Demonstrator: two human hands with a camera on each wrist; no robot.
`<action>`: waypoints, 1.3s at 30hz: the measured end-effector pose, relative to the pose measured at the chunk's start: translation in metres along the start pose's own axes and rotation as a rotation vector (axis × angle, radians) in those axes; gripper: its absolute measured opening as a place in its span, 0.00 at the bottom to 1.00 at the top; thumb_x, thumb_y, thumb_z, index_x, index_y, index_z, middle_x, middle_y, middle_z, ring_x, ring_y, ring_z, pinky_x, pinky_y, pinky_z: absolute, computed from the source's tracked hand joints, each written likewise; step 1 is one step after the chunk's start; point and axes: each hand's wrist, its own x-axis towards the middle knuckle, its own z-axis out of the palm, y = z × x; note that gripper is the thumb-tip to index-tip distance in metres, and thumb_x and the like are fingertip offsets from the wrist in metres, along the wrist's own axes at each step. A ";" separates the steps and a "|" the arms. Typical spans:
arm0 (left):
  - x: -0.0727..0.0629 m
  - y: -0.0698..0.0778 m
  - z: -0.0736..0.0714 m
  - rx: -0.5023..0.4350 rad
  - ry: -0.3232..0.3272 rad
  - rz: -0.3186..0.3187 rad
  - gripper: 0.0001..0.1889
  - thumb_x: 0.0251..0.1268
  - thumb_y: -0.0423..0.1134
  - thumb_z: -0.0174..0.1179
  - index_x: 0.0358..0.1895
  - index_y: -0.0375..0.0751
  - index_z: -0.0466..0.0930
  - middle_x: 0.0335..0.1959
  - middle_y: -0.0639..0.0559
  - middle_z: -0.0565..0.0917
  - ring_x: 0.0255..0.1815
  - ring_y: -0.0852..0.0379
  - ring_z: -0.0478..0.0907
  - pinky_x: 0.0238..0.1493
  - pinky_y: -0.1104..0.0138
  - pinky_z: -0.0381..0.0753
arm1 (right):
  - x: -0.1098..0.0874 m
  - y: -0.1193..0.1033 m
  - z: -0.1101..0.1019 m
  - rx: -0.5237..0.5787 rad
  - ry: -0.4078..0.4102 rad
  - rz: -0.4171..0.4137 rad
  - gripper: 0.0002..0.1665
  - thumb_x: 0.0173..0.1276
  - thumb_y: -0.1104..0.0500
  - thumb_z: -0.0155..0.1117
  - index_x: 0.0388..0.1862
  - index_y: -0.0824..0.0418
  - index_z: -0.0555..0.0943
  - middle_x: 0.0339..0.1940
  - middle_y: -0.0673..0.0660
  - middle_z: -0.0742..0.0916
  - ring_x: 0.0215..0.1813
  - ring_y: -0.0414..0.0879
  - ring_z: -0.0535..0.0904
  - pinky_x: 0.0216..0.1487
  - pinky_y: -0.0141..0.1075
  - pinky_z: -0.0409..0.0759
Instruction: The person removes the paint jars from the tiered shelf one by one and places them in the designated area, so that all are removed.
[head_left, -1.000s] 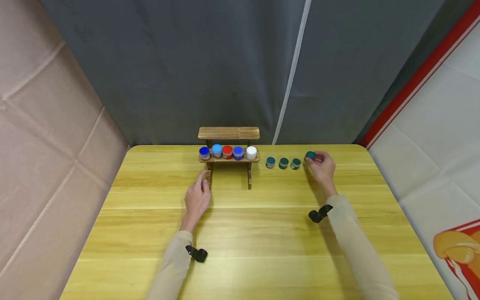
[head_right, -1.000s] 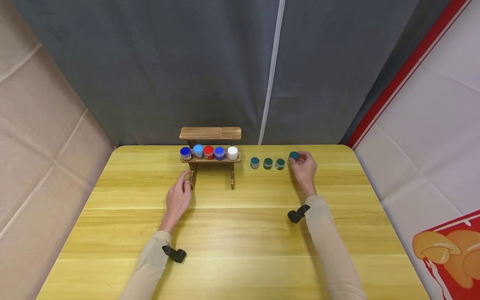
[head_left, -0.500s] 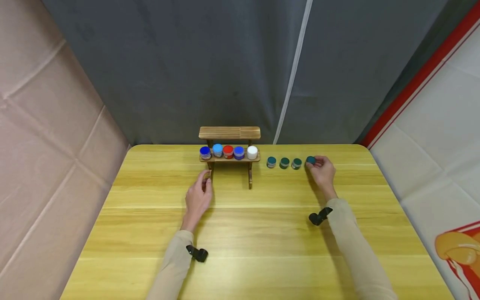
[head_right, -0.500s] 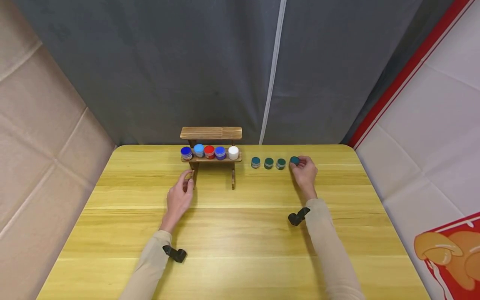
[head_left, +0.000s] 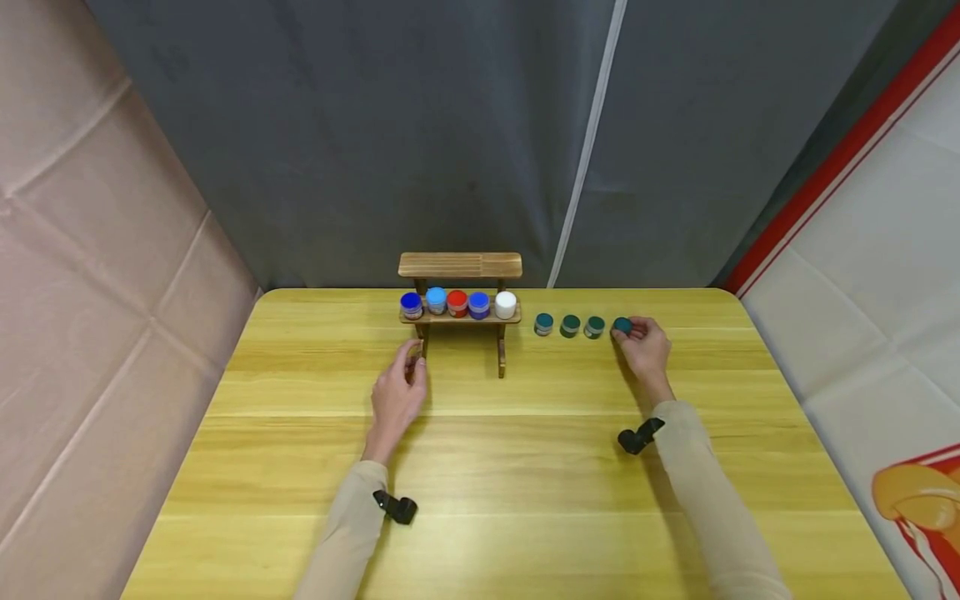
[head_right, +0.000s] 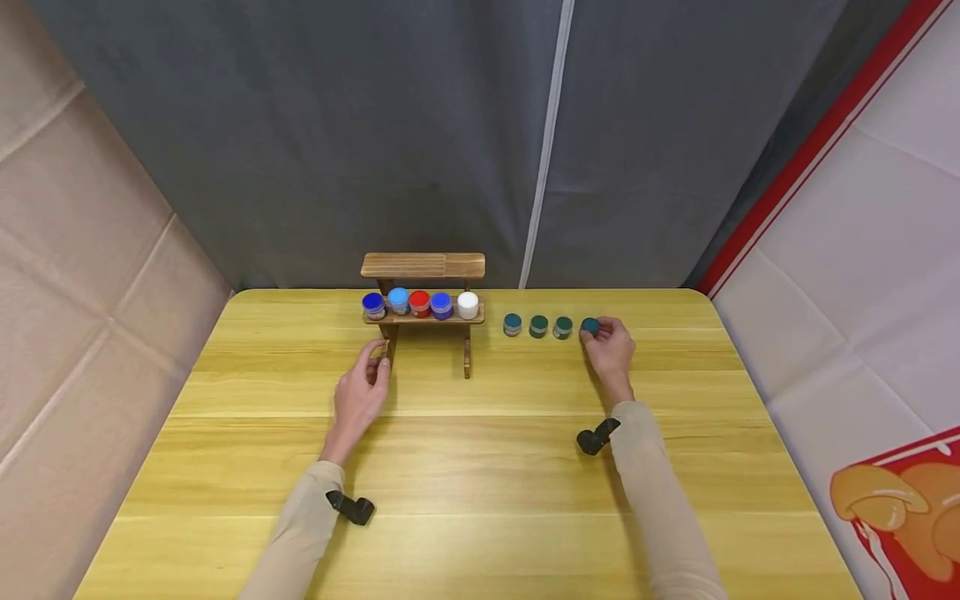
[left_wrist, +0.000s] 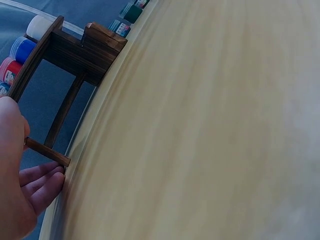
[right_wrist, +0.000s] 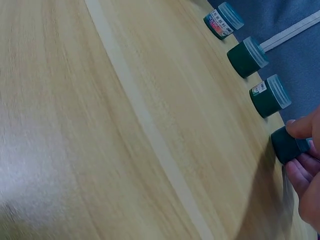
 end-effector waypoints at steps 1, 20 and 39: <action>0.000 0.000 0.000 -0.001 0.002 0.002 0.21 0.76 0.45 0.52 0.69 0.56 0.73 0.42 0.45 0.87 0.37 0.47 0.83 0.39 0.52 0.79 | 0.000 0.000 0.000 0.004 -0.002 0.004 0.26 0.71 0.60 0.66 0.64 0.71 0.75 0.61 0.70 0.82 0.62 0.60 0.80 0.66 0.49 0.78; 0.001 0.001 -0.001 0.027 -0.005 0.001 0.22 0.77 0.42 0.48 0.70 0.55 0.72 0.32 0.45 0.83 0.24 0.51 0.73 0.26 0.63 0.69 | 0.001 -0.028 -0.007 0.070 0.055 -0.167 0.27 0.69 0.61 0.68 0.63 0.70 0.75 0.62 0.69 0.82 0.64 0.61 0.78 0.68 0.50 0.75; 0.000 0.000 0.000 0.009 0.001 0.011 0.22 0.76 0.42 0.50 0.71 0.54 0.72 0.34 0.45 0.85 0.25 0.52 0.75 0.26 0.64 0.71 | -0.014 -0.065 0.007 0.204 -0.004 -0.210 0.27 0.70 0.61 0.68 0.63 0.72 0.75 0.63 0.69 0.81 0.65 0.62 0.77 0.70 0.49 0.74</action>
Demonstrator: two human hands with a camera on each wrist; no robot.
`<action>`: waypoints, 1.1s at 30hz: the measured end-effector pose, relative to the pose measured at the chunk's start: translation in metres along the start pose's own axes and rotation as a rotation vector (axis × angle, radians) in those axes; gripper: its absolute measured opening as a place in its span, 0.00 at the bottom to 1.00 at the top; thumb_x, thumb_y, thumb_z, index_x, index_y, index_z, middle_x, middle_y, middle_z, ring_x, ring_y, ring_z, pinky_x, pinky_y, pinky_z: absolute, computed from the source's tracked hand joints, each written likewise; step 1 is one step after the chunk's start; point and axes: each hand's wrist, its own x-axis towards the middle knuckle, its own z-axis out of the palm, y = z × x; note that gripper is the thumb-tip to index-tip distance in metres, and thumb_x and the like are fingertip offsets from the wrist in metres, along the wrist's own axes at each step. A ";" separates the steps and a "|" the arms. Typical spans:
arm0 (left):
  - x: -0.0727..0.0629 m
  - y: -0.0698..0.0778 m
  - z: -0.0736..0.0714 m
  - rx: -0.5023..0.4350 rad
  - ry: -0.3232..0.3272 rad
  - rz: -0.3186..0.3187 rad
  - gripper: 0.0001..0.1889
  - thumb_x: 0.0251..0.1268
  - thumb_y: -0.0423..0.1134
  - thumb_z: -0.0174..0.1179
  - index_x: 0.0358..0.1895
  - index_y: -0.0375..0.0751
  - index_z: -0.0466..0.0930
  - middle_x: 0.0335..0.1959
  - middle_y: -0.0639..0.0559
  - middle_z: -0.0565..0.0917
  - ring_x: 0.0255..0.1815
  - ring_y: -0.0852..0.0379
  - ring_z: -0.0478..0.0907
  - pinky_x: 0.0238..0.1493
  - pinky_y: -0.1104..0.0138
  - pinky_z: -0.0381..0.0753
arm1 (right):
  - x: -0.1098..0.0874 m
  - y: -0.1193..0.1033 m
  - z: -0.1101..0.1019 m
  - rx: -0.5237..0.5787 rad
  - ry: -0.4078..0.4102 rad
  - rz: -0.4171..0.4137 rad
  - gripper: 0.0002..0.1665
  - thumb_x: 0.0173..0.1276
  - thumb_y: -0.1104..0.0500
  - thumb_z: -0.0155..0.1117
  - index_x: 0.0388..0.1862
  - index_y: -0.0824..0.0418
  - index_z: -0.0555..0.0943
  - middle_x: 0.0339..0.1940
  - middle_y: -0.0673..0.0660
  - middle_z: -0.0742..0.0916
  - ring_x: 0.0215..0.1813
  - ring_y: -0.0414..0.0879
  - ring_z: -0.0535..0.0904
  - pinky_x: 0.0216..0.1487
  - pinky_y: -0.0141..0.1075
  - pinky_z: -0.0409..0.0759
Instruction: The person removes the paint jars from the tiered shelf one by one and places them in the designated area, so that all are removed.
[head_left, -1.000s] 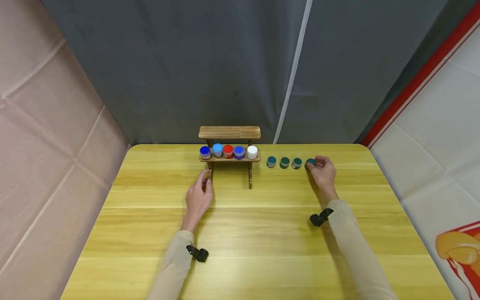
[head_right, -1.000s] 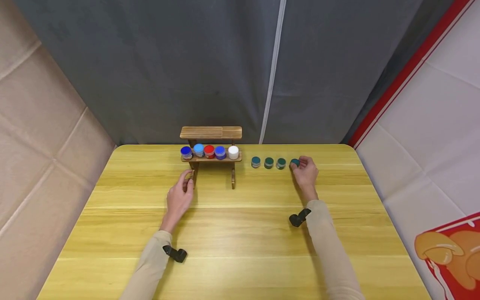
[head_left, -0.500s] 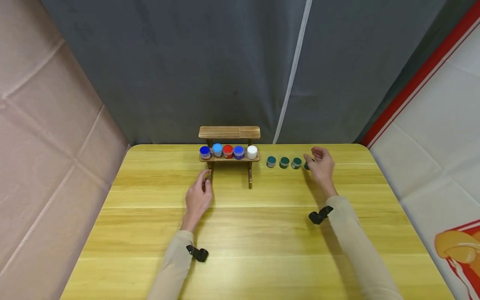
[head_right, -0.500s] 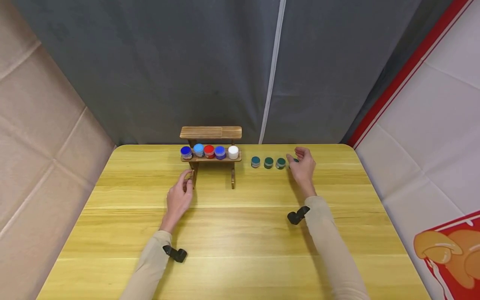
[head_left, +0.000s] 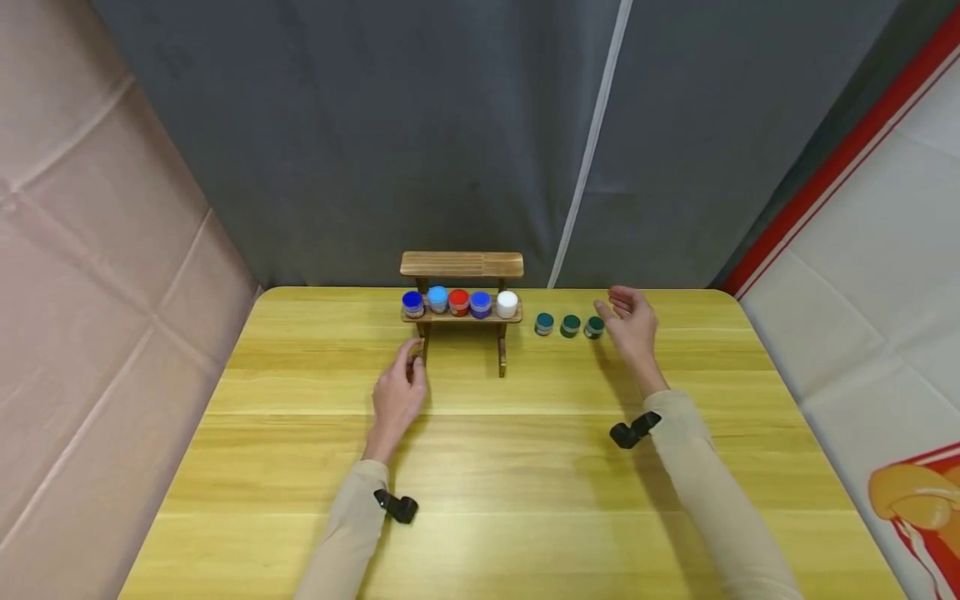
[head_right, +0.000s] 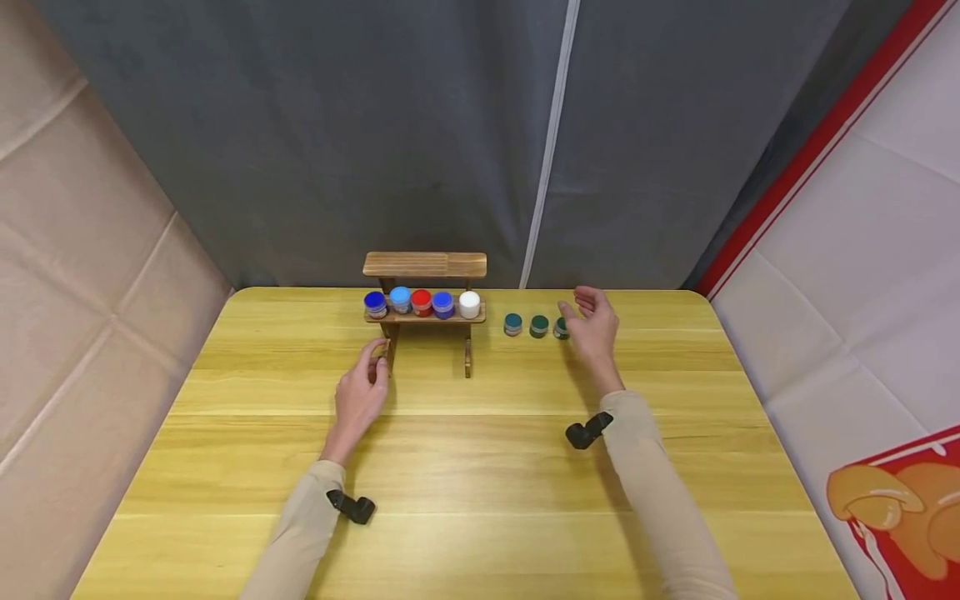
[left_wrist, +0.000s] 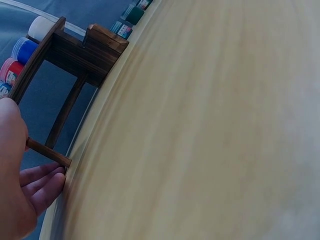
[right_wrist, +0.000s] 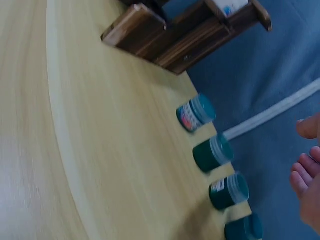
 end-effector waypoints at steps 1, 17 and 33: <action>0.000 0.000 0.000 0.002 -0.001 -0.002 0.22 0.76 0.42 0.51 0.71 0.55 0.72 0.34 0.45 0.85 0.25 0.52 0.75 0.26 0.64 0.71 | 0.000 -0.002 0.002 0.000 -0.009 0.000 0.27 0.70 0.61 0.68 0.64 0.71 0.74 0.63 0.69 0.81 0.66 0.62 0.77 0.71 0.49 0.74; 0.001 0.000 -0.001 0.014 0.009 0.005 0.22 0.74 0.41 0.53 0.69 0.56 0.73 0.38 0.47 0.87 0.28 0.51 0.78 0.29 0.61 0.75 | -0.017 -0.046 0.034 0.079 -0.125 -0.076 0.27 0.68 0.63 0.70 0.62 0.72 0.75 0.62 0.70 0.81 0.66 0.61 0.77 0.71 0.48 0.73; 0.001 0.002 -0.001 0.017 -0.001 -0.011 0.22 0.74 0.41 0.53 0.68 0.56 0.74 0.41 0.47 0.88 0.31 0.50 0.80 0.31 0.59 0.77 | -0.035 -0.073 0.066 0.103 -0.302 -0.140 0.28 0.68 0.64 0.70 0.63 0.71 0.74 0.64 0.71 0.80 0.67 0.62 0.76 0.71 0.47 0.74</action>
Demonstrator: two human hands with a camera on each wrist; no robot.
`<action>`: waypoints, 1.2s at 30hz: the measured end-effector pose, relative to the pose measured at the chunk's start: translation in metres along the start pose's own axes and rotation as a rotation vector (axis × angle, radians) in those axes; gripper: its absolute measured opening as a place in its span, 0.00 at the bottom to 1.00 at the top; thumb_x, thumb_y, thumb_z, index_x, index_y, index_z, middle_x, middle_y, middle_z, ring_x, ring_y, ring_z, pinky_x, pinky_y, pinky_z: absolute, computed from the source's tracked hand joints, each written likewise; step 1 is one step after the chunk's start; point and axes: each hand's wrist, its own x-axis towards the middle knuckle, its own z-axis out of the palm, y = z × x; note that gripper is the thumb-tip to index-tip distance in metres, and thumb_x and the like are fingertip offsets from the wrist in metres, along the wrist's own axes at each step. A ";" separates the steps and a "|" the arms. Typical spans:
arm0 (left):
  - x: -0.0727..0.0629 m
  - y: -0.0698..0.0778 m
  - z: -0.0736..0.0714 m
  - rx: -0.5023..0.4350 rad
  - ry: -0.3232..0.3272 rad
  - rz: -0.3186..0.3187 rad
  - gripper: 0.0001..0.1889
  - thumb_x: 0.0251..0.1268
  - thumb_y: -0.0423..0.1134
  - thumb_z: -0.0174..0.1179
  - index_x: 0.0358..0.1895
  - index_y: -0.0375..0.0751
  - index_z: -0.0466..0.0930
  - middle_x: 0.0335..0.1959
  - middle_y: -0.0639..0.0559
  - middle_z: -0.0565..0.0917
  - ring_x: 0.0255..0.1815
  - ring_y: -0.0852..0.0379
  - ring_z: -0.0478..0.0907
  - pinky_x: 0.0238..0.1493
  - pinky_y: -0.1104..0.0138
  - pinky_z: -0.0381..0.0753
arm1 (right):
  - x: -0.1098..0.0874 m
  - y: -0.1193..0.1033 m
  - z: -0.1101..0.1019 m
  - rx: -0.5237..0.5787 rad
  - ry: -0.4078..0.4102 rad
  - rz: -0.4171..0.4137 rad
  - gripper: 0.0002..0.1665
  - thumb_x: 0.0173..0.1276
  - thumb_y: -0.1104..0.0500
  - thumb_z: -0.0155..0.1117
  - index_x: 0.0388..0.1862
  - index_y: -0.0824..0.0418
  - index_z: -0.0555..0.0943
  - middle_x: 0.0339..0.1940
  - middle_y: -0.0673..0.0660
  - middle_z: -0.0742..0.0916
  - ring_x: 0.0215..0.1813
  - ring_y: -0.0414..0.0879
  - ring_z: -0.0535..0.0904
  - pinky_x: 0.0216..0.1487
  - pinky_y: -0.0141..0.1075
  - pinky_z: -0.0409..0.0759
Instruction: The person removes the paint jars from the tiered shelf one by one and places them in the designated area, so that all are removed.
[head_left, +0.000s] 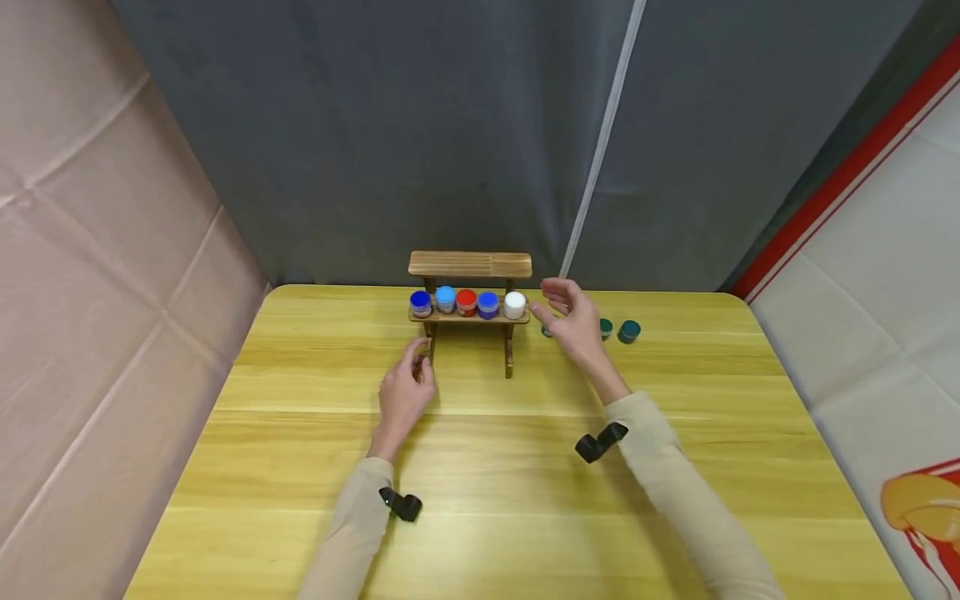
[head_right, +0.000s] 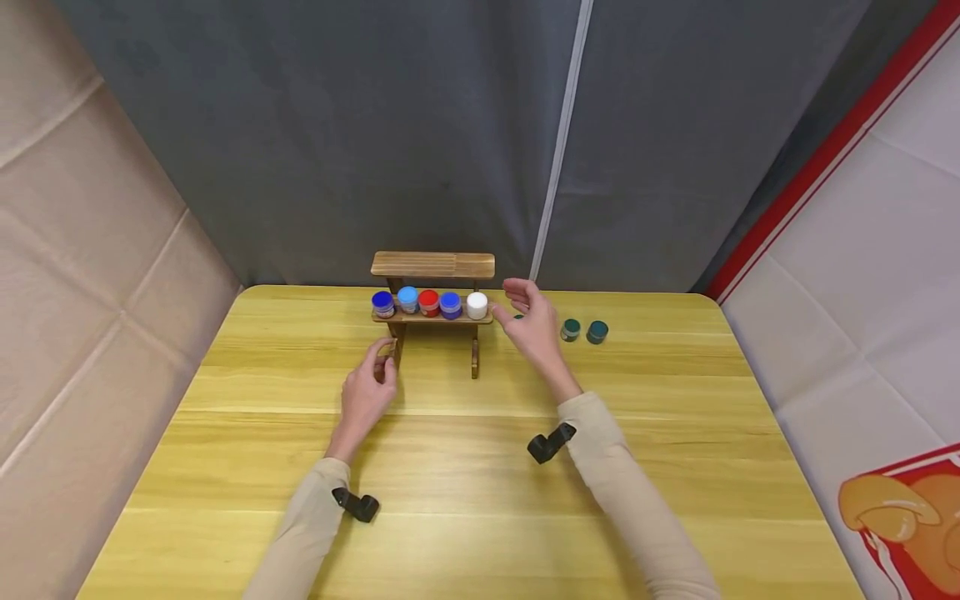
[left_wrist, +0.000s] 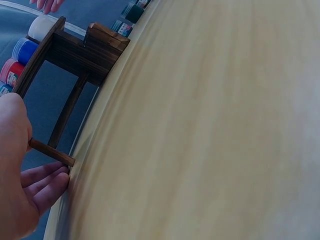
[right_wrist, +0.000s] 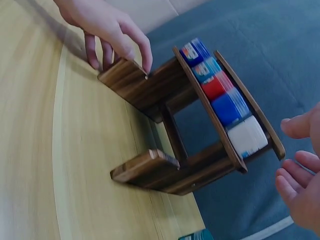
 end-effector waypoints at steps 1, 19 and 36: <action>0.000 0.000 0.000 0.001 0.001 -0.001 0.22 0.74 0.41 0.53 0.68 0.56 0.74 0.41 0.47 0.88 0.31 0.50 0.80 0.31 0.59 0.77 | 0.000 0.000 0.002 -0.008 -0.013 -0.001 0.28 0.68 0.63 0.70 0.63 0.71 0.75 0.64 0.70 0.80 0.67 0.61 0.77 0.71 0.47 0.74; -0.001 -0.001 0.001 0.003 0.020 0.036 0.22 0.74 0.40 0.52 0.69 0.57 0.76 0.32 0.48 0.84 0.21 0.54 0.70 0.22 0.63 0.68 | 0.003 -0.002 0.024 0.014 -0.067 0.019 0.28 0.66 0.67 0.70 0.63 0.74 0.75 0.63 0.70 0.81 0.66 0.62 0.78 0.69 0.47 0.76; -0.002 0.002 0.002 -0.021 0.018 0.035 0.22 0.74 0.39 0.53 0.69 0.58 0.76 0.27 0.48 0.81 0.20 0.54 0.68 0.22 0.63 0.67 | 0.005 0.005 0.029 -0.047 -0.040 0.019 0.22 0.68 0.69 0.67 0.60 0.71 0.77 0.59 0.68 0.83 0.62 0.59 0.81 0.64 0.43 0.80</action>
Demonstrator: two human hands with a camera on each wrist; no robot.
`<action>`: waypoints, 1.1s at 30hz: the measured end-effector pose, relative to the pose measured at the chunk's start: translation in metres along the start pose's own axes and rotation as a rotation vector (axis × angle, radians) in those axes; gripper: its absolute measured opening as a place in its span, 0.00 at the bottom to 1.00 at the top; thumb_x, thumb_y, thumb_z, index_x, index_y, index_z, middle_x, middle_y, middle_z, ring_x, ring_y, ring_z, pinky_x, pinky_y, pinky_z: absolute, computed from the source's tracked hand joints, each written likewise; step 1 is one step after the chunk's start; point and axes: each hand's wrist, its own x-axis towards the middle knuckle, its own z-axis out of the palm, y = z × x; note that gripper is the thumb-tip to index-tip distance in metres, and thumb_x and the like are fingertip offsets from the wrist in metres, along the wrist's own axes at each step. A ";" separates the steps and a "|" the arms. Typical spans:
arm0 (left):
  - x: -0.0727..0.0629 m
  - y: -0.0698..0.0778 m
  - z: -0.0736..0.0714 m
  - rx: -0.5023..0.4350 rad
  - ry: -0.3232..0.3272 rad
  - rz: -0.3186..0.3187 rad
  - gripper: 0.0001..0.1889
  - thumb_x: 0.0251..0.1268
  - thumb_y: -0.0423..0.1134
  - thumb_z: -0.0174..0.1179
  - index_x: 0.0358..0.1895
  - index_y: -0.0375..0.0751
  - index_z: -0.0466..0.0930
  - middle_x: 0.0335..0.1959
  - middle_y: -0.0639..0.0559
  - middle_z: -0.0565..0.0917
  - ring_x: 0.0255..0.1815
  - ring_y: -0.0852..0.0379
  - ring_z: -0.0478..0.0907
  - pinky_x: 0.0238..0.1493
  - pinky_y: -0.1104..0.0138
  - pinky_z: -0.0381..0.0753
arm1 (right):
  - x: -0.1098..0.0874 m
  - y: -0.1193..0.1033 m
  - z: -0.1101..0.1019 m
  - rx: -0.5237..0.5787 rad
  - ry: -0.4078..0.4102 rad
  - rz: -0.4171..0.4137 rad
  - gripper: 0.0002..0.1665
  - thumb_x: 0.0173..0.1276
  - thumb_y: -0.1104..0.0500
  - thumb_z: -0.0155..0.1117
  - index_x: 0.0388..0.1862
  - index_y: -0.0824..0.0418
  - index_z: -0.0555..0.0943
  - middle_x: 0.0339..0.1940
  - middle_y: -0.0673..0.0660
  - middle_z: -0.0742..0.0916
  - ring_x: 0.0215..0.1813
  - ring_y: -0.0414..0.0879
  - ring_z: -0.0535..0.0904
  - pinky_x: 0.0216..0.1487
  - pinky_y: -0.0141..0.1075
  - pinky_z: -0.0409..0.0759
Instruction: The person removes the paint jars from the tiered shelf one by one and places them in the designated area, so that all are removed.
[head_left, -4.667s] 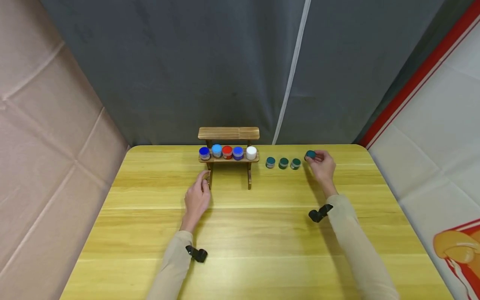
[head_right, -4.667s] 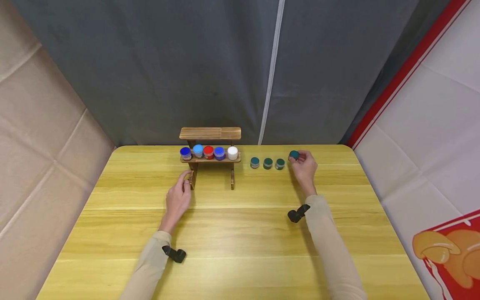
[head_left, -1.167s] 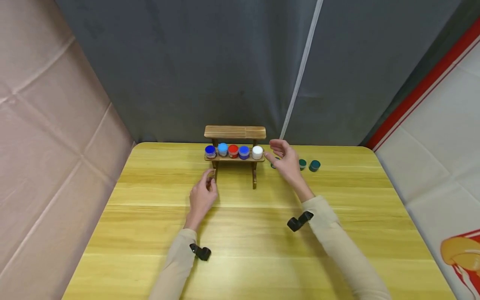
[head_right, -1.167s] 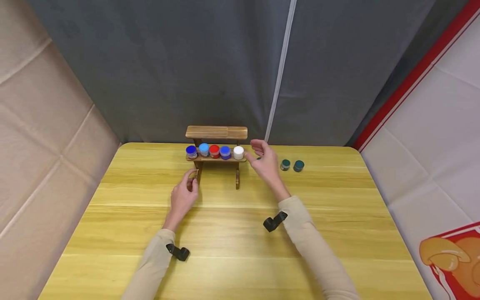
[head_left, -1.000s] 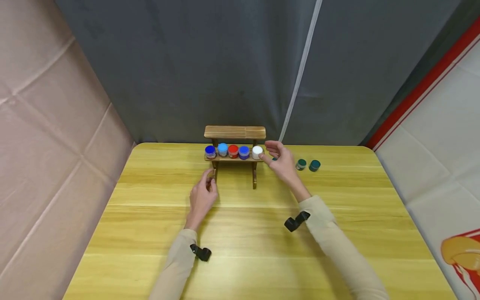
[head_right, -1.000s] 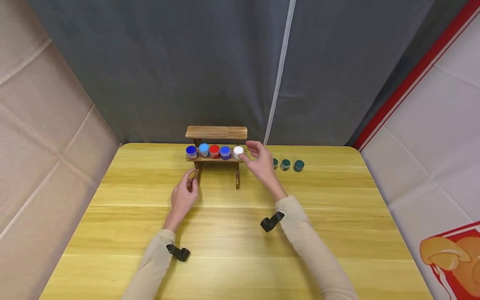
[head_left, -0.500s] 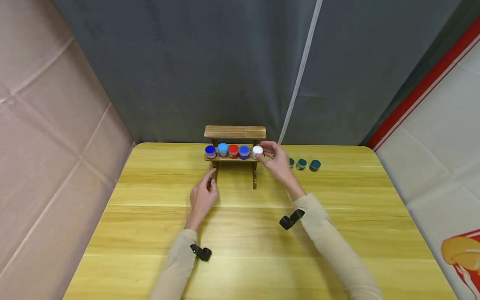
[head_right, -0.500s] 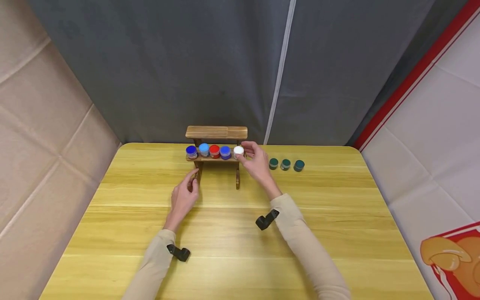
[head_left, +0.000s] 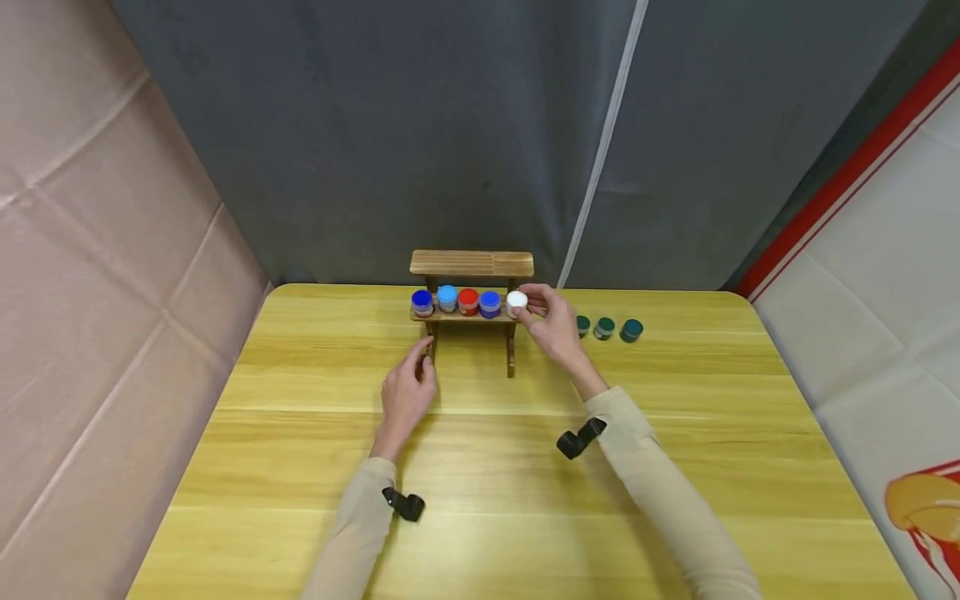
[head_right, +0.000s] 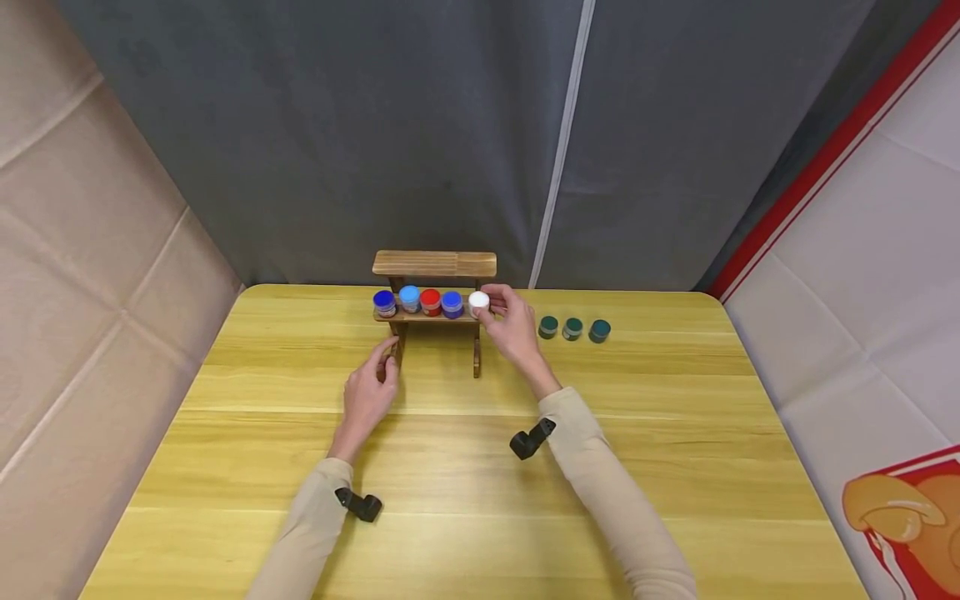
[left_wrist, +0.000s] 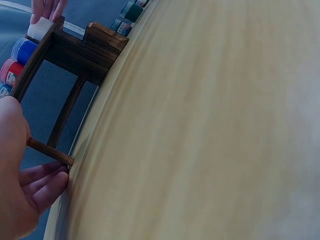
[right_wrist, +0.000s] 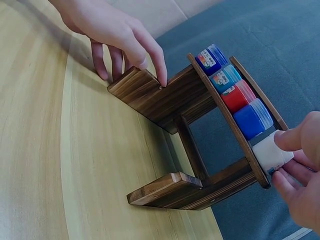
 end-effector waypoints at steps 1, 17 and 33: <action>0.000 0.000 0.000 -0.002 0.000 -0.002 0.22 0.74 0.39 0.52 0.69 0.58 0.76 0.27 0.48 0.81 0.20 0.54 0.68 0.22 0.63 0.67 | 0.000 0.000 0.000 0.002 0.001 0.000 0.22 0.68 0.69 0.67 0.61 0.71 0.77 0.59 0.68 0.83 0.62 0.59 0.81 0.64 0.43 0.80; -0.001 -0.001 -0.001 -0.006 -0.001 0.001 0.22 0.74 0.40 0.51 0.69 0.56 0.75 0.30 0.49 0.82 0.21 0.55 0.70 0.21 0.64 0.69 | -0.002 0.001 -0.016 0.040 0.061 0.029 0.21 0.71 0.69 0.64 0.62 0.71 0.77 0.60 0.68 0.82 0.63 0.58 0.80 0.65 0.44 0.79; 0.000 -0.004 0.000 -0.006 -0.010 -0.002 0.22 0.75 0.41 0.50 0.70 0.58 0.74 0.29 0.49 0.82 0.21 0.55 0.70 0.22 0.63 0.70 | -0.006 0.014 -0.035 0.060 0.135 0.105 0.23 0.71 0.69 0.64 0.64 0.71 0.75 0.62 0.67 0.81 0.64 0.57 0.78 0.67 0.42 0.77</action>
